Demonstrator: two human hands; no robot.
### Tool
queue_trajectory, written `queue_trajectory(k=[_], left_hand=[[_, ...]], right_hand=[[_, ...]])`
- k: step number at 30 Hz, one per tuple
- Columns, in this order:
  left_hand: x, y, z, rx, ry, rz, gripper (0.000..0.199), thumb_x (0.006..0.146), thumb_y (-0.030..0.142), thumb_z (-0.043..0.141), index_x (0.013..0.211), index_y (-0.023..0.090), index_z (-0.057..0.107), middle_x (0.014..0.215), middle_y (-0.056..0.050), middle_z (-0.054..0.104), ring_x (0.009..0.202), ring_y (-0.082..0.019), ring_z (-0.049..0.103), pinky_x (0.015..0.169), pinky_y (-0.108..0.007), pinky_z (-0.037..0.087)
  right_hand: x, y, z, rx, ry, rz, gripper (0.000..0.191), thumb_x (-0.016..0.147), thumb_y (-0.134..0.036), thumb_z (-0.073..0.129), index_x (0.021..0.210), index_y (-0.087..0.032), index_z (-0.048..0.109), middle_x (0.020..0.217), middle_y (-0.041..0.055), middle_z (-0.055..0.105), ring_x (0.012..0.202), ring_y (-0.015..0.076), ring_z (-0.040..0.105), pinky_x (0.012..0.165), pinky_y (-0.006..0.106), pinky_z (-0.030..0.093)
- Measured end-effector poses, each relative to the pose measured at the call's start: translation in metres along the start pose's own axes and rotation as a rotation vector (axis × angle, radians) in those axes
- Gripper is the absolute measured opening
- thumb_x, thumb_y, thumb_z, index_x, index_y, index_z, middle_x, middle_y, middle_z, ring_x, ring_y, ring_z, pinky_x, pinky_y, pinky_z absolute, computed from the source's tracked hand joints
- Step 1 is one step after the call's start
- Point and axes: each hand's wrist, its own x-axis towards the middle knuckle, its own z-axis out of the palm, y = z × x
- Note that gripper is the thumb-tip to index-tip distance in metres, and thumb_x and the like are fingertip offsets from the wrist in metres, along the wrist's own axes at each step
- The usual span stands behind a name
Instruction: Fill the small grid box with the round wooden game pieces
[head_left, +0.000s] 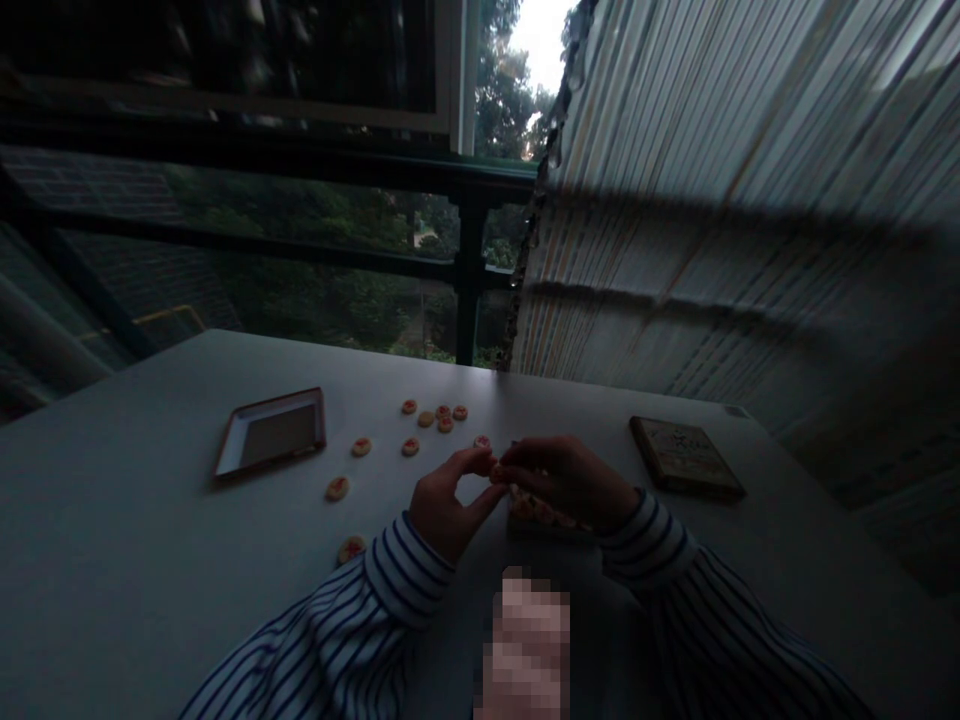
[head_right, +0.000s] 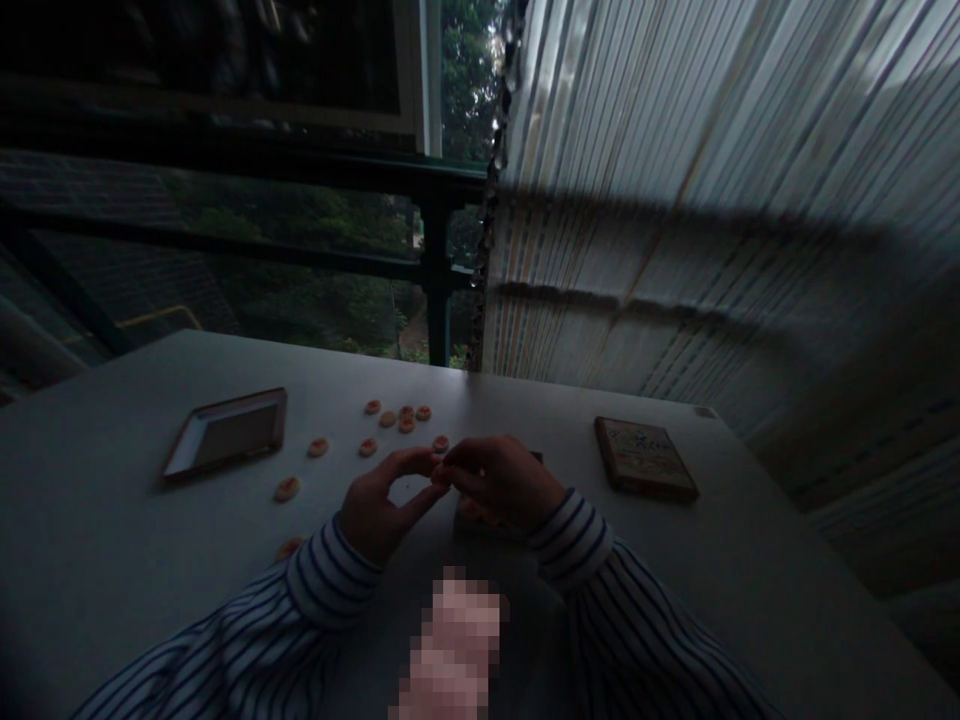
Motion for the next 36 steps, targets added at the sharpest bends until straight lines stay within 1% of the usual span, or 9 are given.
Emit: queue_trajectory(k=[5, 8, 12, 15, 20, 25, 29, 34, 36], left_hand=[[0.0013, 0.0002, 0.0010, -0.167, -0.037, -0.199, 0.031, 0.069, 0.024, 0.063, 0.096, 0.014, 0.053, 0.081, -0.005, 0.066, 0.075, -0.016, 0.064, 0.073, -0.031, 0.052], [0.0022, 0.0013, 0.0009, -0.271, -0.038, -0.309, 0.032, 0.067, 0.026, 0.064, 0.094, 0.014, 0.054, 0.079, -0.005, 0.066, 0.074, -0.017, 0.064, 0.073, -0.032, 0.052], [0.0036, 0.0022, 0.0016, -0.402, -0.020, -0.422, 0.034, 0.063, 0.026, 0.067, 0.092, 0.013, 0.055, 0.076, -0.005, 0.065, 0.074, -0.018, 0.064, 0.074, -0.033, 0.052], [0.0043, 0.0008, 0.0031, -0.466, -0.005, -0.488, 0.034, 0.061, 0.026, 0.068, 0.091, 0.013, 0.056, 0.074, -0.005, 0.065, 0.073, -0.018, 0.064, 0.073, -0.033, 0.051], [0.0048, -0.0001, 0.0046, -0.529, 0.024, -0.527, 0.034, 0.060, 0.026, 0.069, 0.088, 0.013, 0.056, 0.071, -0.003, 0.065, 0.069, -0.017, 0.064, 0.071, -0.031, 0.051], [0.0062, 0.0028, 0.0033, -0.574, 0.045, -0.566, 0.029, 0.059, 0.025, 0.069, 0.082, 0.012, 0.057, 0.069, -0.003, 0.066, 0.067, -0.016, 0.064, 0.068, -0.028, 0.051], [0.0058, 0.0014, 0.0037, -0.588, 0.042, -0.580, 0.027, 0.059, 0.026, 0.069, 0.080, 0.012, 0.057, 0.069, -0.003, 0.066, 0.066, -0.017, 0.064, 0.067, -0.029, 0.051], [0.0050, 0.0014, 0.0046, -0.583, 0.024, -0.586, 0.027, 0.059, 0.026, 0.069, 0.079, 0.012, 0.057, 0.069, -0.003, 0.065, 0.067, -0.016, 0.064, 0.068, -0.029, 0.051], [0.0051, 0.0025, 0.0048, -0.574, 0.020, -0.595, 0.027, 0.059, 0.026, 0.069, 0.079, 0.012, 0.058, 0.069, -0.002, 0.065, 0.067, -0.015, 0.063, 0.068, -0.029, 0.051]], right_hand=[[-0.0004, -0.0011, -0.0010, -0.015, -0.007, -0.007, 0.026, 0.081, -0.035, 0.048, 0.087, -0.016, 0.064, 0.076, 0.0041, 0.066, 0.066, 0.0110, 0.058, 0.062, 0.022, 0.041], [-0.0003, -0.0006, -0.0007, 0.003, -0.022, -0.006, 0.024, 0.081, -0.032, 0.048, 0.089, -0.017, 0.064, 0.078, 0.0038, 0.067, 0.068, 0.0109, 0.059, 0.063, 0.021, 0.042], [0.0003, -0.0001, 0.0000, 0.010, -0.018, -0.009, 0.020, 0.082, -0.027, 0.047, 0.087, -0.016, 0.063, 0.079, 0.0032, 0.067, 0.069, 0.0105, 0.059, 0.064, 0.021, 0.042], [0.0008, -0.0005, 0.0004, 0.031, -0.013, -0.013, 0.018, 0.080, -0.026, 0.049, 0.086, -0.016, 0.063, 0.079, 0.0034, 0.066, 0.069, 0.0107, 0.059, 0.063, 0.021, 0.042], [0.0004, -0.0025, -0.0006, 0.052, -0.007, -0.014, 0.016, 0.079, -0.026, 0.051, 0.085, -0.015, 0.062, 0.077, 0.0035, 0.066, 0.068, 0.0107, 0.059, 0.063, 0.021, 0.043], [-0.0003, -0.0039, -0.0020, 0.059, -0.010, -0.024, 0.016, 0.080, -0.022, 0.049, 0.088, -0.017, 0.062, 0.079, 0.0030, 0.067, 0.071, 0.0110, 0.060, 0.065, 0.022, 0.044], [-0.0002, -0.0017, -0.0002, 0.062, -0.003, -0.027, 0.017, 0.079, -0.022, 0.049, 0.088, -0.016, 0.062, 0.080, 0.0037, 0.067, 0.070, 0.0112, 0.059, 0.065, 0.022, 0.044], [-0.0003, -0.0011, -0.0003, -0.007, -0.008, -0.006, 0.017, 0.077, -0.026, 0.053, 0.086, -0.015, 0.062, 0.077, 0.0041, 0.066, 0.068, 0.0118, 0.059, 0.063, 0.023, 0.043], [-0.0001, -0.0021, -0.0010, 0.000, -0.018, -0.014, 0.017, 0.079, -0.026, 0.051, 0.086, -0.015, 0.062, 0.077, 0.0041, 0.066, 0.069, 0.0117, 0.059, 0.064, 0.023, 0.043]])
